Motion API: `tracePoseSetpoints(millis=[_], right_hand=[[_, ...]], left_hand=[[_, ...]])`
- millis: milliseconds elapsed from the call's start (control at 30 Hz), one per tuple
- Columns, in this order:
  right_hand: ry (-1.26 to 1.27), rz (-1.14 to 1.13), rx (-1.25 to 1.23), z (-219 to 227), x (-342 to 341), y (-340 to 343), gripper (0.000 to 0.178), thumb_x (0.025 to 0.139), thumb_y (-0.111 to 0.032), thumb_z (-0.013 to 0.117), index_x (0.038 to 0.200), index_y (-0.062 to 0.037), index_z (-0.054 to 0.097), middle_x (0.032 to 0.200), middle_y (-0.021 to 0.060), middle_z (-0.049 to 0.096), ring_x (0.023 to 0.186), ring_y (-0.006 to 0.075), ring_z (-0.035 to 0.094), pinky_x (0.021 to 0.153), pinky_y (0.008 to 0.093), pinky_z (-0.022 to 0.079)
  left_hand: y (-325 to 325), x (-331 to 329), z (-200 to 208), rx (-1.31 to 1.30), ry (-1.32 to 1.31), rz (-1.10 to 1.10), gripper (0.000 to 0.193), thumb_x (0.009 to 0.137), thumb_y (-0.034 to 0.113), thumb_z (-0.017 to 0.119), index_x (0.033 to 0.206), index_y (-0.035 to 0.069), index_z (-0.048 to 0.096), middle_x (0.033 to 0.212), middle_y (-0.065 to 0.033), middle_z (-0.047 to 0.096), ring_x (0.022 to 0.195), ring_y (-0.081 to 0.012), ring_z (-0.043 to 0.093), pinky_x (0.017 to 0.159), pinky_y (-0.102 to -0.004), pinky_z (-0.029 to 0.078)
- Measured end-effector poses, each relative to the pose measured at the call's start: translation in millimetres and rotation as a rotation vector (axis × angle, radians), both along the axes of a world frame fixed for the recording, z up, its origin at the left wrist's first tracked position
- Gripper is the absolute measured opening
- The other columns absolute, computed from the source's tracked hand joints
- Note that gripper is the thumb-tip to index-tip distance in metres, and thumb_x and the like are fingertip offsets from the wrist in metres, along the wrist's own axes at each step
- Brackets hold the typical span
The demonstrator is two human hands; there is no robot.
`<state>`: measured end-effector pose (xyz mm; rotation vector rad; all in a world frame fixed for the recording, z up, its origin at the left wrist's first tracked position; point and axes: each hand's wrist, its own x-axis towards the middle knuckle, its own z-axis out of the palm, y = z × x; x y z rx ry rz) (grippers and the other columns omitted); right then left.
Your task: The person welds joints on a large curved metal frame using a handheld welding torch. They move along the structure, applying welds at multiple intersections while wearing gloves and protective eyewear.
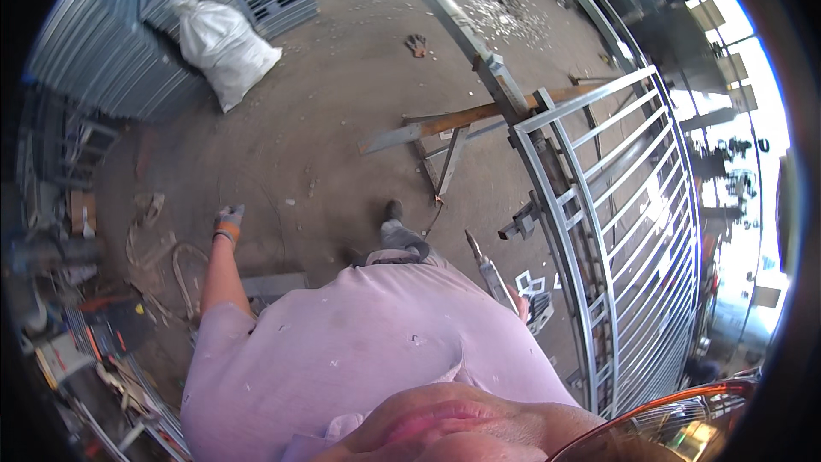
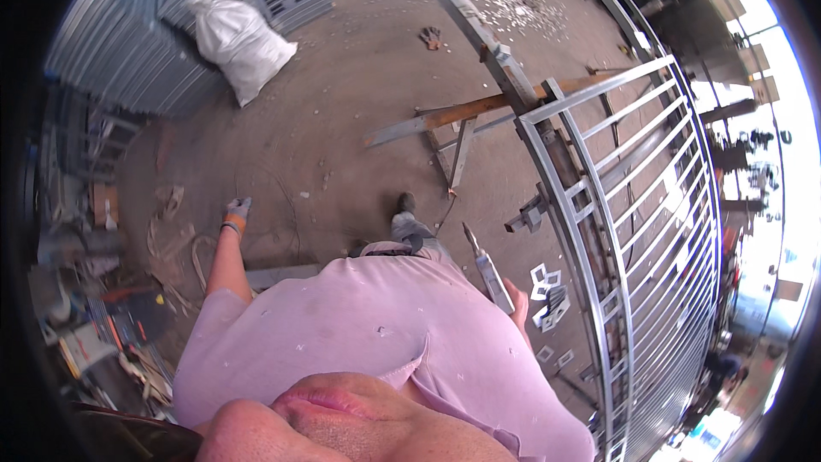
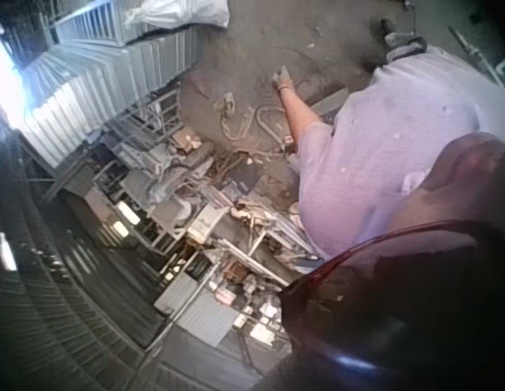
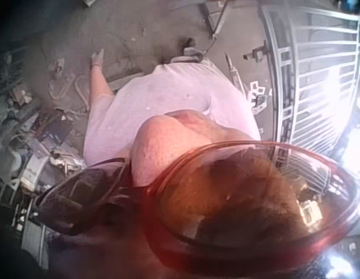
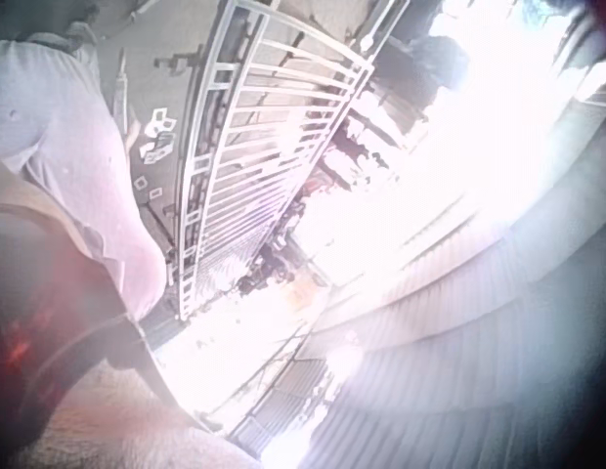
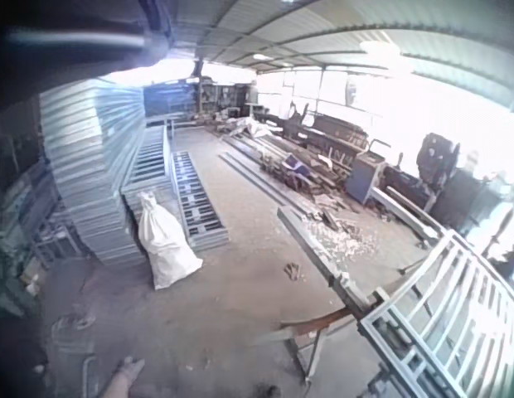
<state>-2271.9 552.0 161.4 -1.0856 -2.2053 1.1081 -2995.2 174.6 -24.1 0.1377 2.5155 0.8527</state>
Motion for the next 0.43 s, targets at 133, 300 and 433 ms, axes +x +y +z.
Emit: tracePoseSetpoints(millis=[133, 300, 433], right_hand=[[-0.28, -0.073, -0.141, 53, -144, 50, 0.029, 0.087, -0.031, 0.088, 0.096, -0.007, 0.074, 0.077, 0.0179, 0.073, 0.074, 0.0449, 0.072, 0.066, 0.0462, 0.057], [-0.315, 0.073, -0.073, 62, -258, 142, 0.031, 0.09, -0.037, 0.084, 0.094, -0.0091, 0.071, 0.085, 0.0183, 0.076, 0.086, 0.0441, 0.074, 0.075, 0.0515, 0.058], [-0.349, 0.142, -0.039, 41, -339, 209, 0.033, 0.091, -0.041, 0.082, 0.103, -0.0114, 0.076, 0.09, 0.0197, 0.078, 0.09, 0.0435, 0.076, 0.081, 0.0519, 0.06]], left_hand=[[88, 12, -26, 0.012, -0.023, -0.308, 0.041, 0.095, 0.048, 0.077, 0.106, 0.008, 0.075, 0.099, -0.0155, 0.08, 0.092, -0.0297, 0.075, 0.086, -0.0439, 0.057], [115, 84, -40, 0.004, -0.417, -0.661, 0.043, 0.096, 0.046, 0.078, 0.124, 0.013, 0.076, 0.123, -0.0206, 0.079, 0.112, -0.0351, 0.076, 0.098, -0.0467, 0.058], [42, 59, -40, -0.287, -0.272, -0.675, 0.062, 0.098, 0.048, 0.076, 0.152, 0.019, 0.066, 0.141, -0.0223, 0.072, 0.137, -0.0334, 0.066, 0.119, -0.0453, 0.047]])
